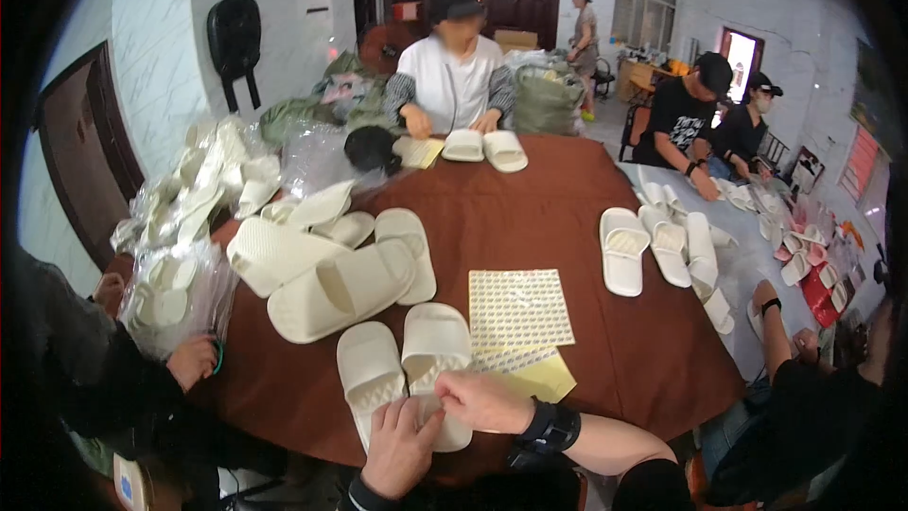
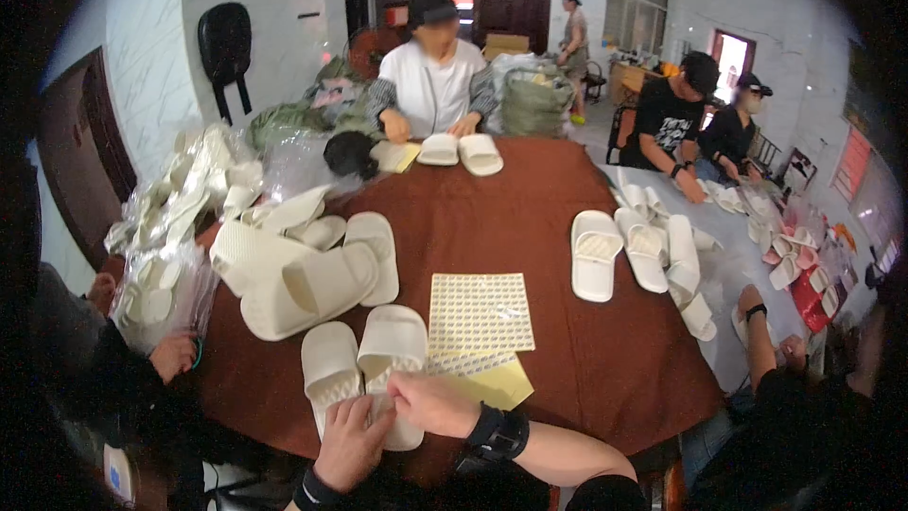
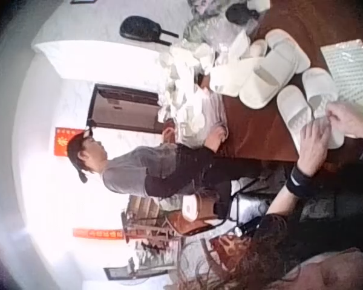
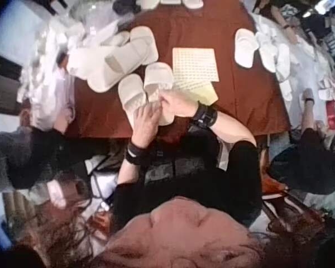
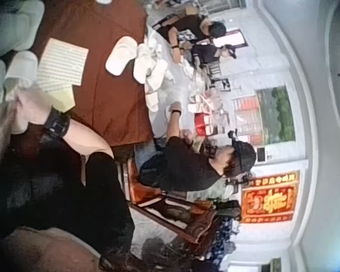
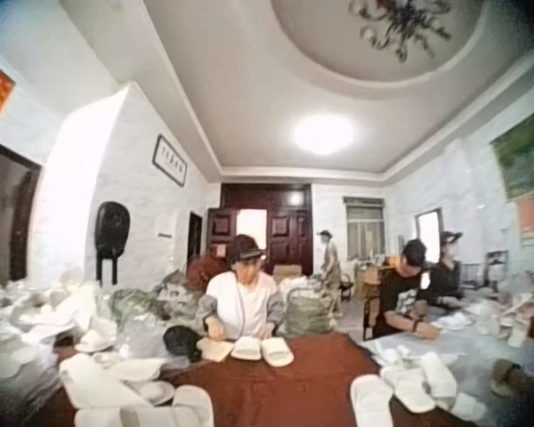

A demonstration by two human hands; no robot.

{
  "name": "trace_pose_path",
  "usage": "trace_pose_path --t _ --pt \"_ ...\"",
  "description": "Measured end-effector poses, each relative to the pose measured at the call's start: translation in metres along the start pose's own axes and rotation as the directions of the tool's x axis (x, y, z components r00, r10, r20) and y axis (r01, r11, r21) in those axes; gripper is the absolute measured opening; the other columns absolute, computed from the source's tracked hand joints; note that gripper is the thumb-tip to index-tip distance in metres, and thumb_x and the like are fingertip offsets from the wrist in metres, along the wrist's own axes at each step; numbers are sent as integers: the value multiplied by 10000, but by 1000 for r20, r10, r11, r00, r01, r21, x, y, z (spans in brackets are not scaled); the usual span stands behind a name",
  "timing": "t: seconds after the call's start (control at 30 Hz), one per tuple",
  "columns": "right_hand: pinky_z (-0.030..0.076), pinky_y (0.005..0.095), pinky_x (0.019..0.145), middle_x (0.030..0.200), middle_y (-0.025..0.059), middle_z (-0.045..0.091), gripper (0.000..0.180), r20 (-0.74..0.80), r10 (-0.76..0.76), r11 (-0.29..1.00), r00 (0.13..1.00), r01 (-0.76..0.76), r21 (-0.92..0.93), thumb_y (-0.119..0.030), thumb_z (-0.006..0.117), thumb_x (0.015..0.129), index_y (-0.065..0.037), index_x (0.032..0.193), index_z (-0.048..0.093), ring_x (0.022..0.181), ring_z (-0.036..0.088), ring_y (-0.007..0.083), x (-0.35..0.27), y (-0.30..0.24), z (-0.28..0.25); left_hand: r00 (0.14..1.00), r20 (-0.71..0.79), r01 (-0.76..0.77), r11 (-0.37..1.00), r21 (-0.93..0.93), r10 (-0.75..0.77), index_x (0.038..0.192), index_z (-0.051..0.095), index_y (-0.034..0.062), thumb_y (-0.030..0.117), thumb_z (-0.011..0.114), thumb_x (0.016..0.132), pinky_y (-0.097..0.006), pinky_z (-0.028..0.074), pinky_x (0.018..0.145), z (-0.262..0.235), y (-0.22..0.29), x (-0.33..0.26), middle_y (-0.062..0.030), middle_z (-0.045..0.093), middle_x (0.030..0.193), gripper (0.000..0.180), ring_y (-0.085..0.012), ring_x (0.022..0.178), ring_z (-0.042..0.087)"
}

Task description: Applying size stickers to the insoles of white slippers and then packaging them into plastic bags.

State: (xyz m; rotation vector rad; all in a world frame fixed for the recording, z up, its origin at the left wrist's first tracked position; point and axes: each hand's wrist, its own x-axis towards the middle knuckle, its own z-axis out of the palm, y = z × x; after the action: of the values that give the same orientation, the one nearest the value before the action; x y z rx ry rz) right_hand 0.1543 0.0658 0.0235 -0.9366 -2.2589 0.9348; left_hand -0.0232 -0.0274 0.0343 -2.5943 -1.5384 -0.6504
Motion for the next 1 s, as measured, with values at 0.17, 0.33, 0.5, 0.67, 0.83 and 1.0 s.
trace_pose_path --t 0.17,0.33,0.5,0.67,0.83,1.0 --pt "496 420 689 832 152 612 187 -265 -9 975 964 67 211 -135 616 875 -37 1023 559 758 611 331 5 -11 -15 999 -34 14 997 -73 -17 1173 602 104 53 649 708 -448 402 921 -8 -14 -11 -133 553 1188 471 -323 1066 542" --pt "448 414 872 1111 189 564 346 -362 -122 992 924 111 -52 -152 645 852 1 1135 519 1033 536 365 20 21 -27 943 -244 226 974 -32 -227 1217 558 22 -2 651 714 -471 402 966 -30 -32 -9 -212 511 1300 512 -389 1157 516" --pt "414 436 969 1224 201 521 471 -288 -174 973 942 120 -196 -173 658 835 -10 1242 488 1127 490 391 29 36 -20 889 -276 360 930 -76 -366 1277 489 -51 -12 638 744 -439 430 979 -14 -79 -20 -274 483 1301 554 -432 1174 494" --pt "409 431 1006 1283 202 502 540 -226 -101 978 969 55 -200 -169 655 827 -15 1306 460 1171 488 389 31 37 -19 913 -78 363 883 -296 -401 1284 484 -35 18 656 754 -395 495 874 -20 -99 -10 -238 496 1318 560 -367 1042 574" --pt "454 418 921 1176 213 538 556 -171 -90 994 981 80 -68 -234 703 811 -15 1276 491 1035 548 376 29 33 -24 969 -43 203 877 -435 -245 1349 451 -21 57 673 747 -322 522 711 -26 -118 -1 -196 508 1329 646 -261 872 619" --pt "489 334 783 1095 151 531 575 -213 -11 998 977 25 61 -238 758 790 -57 1284 526 897 572 244 24 19 -35 937 240 342 802 -491 -252 1389 434 7 104 706 740 -301 516 744 -39 -132 13 -173 501 1322 711 -221 863 599"
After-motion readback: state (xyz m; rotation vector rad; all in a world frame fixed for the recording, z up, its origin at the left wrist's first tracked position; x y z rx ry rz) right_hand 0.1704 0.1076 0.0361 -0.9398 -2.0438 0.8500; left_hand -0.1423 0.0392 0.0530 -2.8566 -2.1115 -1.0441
